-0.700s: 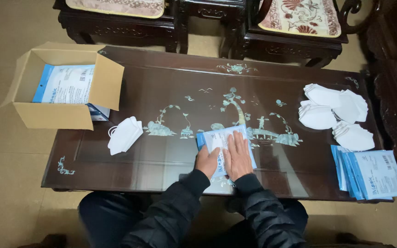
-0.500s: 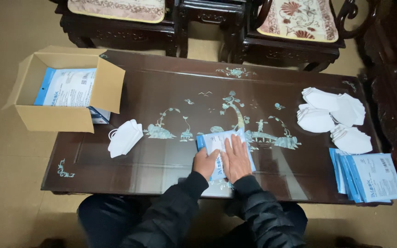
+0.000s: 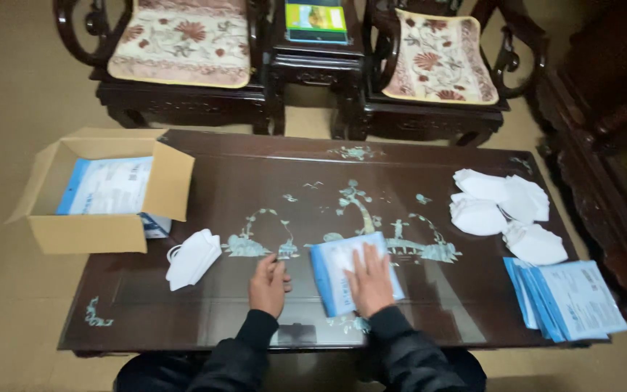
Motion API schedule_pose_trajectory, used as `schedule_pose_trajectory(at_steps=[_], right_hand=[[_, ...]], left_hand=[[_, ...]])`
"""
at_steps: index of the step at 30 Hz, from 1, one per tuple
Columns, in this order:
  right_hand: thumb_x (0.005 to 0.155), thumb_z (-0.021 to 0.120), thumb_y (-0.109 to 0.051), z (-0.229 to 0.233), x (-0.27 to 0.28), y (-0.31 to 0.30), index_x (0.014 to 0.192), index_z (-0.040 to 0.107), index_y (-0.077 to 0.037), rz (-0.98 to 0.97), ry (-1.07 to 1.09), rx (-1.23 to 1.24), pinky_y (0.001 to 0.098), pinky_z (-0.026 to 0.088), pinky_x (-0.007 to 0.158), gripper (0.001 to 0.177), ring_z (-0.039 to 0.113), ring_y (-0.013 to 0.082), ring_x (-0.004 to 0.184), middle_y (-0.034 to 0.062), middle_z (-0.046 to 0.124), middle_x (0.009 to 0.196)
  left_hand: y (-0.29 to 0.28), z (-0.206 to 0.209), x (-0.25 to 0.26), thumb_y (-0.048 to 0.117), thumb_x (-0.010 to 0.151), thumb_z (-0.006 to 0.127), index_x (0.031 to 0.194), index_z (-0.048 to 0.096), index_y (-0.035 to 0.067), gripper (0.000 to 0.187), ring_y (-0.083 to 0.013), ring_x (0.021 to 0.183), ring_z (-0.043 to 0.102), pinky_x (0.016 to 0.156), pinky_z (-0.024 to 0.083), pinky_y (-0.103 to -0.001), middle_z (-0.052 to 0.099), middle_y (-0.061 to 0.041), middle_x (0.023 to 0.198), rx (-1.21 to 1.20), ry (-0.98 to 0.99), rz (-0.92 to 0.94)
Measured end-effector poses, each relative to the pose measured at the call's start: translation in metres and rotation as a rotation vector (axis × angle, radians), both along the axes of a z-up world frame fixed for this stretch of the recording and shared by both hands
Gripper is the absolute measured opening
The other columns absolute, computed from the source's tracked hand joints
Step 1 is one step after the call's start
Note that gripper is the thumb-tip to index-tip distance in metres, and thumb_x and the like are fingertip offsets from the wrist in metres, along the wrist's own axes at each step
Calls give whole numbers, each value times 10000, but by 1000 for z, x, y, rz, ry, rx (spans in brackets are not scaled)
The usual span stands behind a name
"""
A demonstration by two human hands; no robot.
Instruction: Packaging individual face masks into blue envelopes at a table
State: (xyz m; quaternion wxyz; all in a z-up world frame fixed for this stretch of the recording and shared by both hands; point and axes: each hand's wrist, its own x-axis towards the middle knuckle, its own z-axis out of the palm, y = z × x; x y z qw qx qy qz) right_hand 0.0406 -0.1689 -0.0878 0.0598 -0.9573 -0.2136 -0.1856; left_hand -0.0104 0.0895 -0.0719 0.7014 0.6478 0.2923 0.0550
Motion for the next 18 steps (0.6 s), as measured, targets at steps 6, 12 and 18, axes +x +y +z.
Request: schedule_pose_trajectory(at_steps=[6,12,18], right_hand=[[1023,531,-374,-47,34,-102,1520,524,-215,-166,-180,-180,601,338,1202,523,433,328,1509,162,508,1570],[1043,519,-283,-35,36,-174,1415,654,-15,-183,-166,-18,718,402,1043,477,522,492,1389,289,572,1536],[1124,307,-391,8,14,-147,1573,445,-30,-302,239,195,642,137,1235,592,222,421,1574,254,316,1687]], left_hand=[[2,-16,6,166,1007,635,1379,585,40,396,-292,787,752,603,693,-334,711,-225,1185,-51,-8,17],[1,-23,8,294,976,579,1330,620,117,398,-181,744,755,595,659,-318,769,-70,1095,103,-41,-48],[44,-17,3,221,955,661,1186,726,114,263,-127,808,707,775,608,-289,783,-46,974,130,-191,0]])
